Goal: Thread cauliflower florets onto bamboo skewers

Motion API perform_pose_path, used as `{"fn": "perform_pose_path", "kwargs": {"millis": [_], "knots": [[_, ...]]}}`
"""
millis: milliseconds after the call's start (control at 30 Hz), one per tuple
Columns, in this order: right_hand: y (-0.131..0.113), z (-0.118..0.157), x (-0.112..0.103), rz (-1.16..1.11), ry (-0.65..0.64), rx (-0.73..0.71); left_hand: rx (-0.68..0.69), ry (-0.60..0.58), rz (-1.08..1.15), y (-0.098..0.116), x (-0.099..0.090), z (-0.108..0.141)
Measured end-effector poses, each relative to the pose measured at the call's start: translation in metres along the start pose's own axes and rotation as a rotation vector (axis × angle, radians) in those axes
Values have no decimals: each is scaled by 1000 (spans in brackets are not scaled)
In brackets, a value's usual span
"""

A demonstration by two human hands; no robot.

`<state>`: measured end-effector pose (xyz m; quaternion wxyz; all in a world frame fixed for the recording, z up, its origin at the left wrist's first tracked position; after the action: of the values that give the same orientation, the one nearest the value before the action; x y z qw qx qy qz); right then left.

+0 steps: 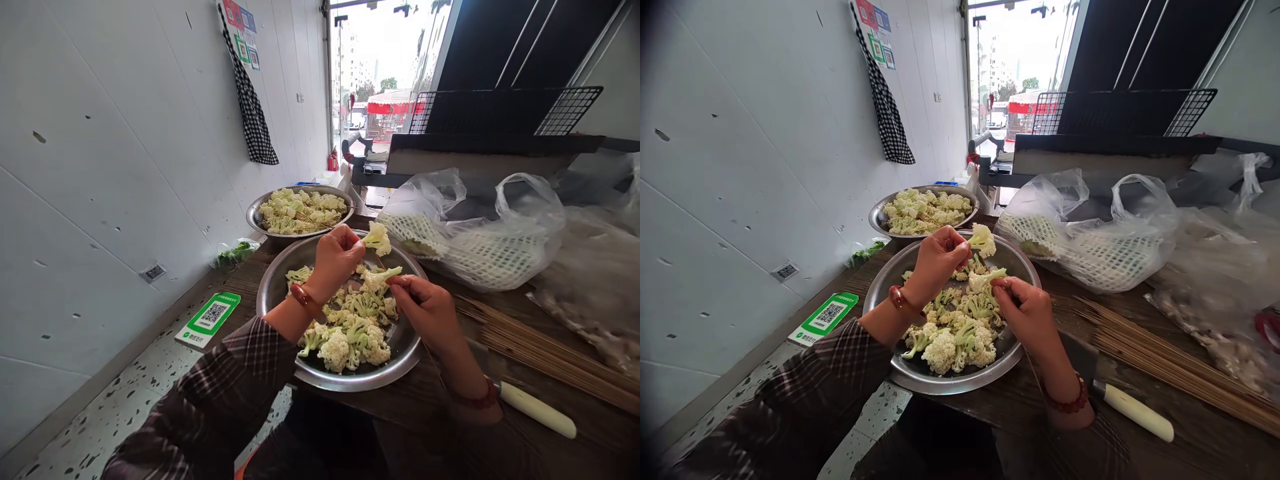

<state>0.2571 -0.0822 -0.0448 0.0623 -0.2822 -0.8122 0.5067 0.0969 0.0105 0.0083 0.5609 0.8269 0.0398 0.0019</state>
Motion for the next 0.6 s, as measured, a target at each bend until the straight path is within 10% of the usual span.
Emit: {"fn": "perform_pose_path", "kwargs": {"millis": [300, 600], "knots": [[-1, 1, -1, 4, 22, -10, 116, -21, -69, 4, 1, 3], [-3, -1, -2, 12, 72, -63, -173, -213, 235, -4, 4, 2]]}}
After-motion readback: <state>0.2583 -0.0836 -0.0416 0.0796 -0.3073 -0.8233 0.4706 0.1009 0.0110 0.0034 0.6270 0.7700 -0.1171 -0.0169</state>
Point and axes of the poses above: each hand's wrist, its own z-axis away from the middle knuckle, its own x-axis out of the palm, y = z × x, the point moved 3 cm from there along -z, towards the middle knuckle, and after that the axes turned 14 degrees about y, right-handed, at the moved point
